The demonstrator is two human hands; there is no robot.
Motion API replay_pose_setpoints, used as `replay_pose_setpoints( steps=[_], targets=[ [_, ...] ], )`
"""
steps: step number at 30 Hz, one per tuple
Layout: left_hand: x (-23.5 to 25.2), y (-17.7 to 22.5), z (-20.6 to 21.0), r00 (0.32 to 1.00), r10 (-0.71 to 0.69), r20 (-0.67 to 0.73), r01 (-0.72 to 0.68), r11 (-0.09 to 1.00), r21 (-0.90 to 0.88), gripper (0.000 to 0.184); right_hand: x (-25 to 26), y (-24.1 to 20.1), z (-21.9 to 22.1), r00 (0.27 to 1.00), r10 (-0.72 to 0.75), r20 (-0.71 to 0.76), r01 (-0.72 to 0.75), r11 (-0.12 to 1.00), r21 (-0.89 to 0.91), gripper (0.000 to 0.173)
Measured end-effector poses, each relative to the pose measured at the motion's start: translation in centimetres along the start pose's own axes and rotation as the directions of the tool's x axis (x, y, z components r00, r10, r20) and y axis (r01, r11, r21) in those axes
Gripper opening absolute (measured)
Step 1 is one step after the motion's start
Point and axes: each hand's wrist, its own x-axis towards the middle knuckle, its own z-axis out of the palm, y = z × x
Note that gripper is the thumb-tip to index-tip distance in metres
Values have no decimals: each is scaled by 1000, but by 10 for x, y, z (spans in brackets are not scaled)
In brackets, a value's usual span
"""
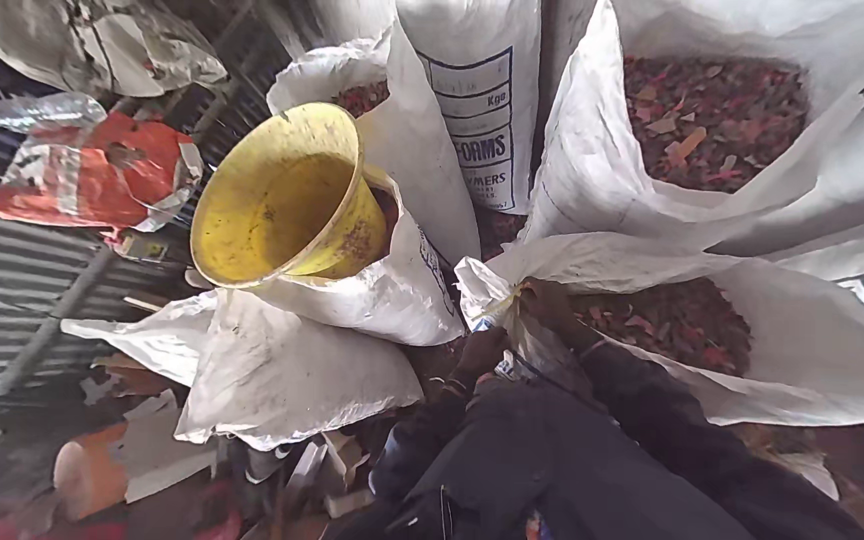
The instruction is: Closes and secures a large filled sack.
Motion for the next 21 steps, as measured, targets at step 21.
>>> replay_pose_setpoints(
  steps=[21],
  targets=[
    [41,22,-19,988,-28,-153,-53,864,-501,30,-26,-5,-7,920,-391,33,392,910,-132,28]
  ],
)
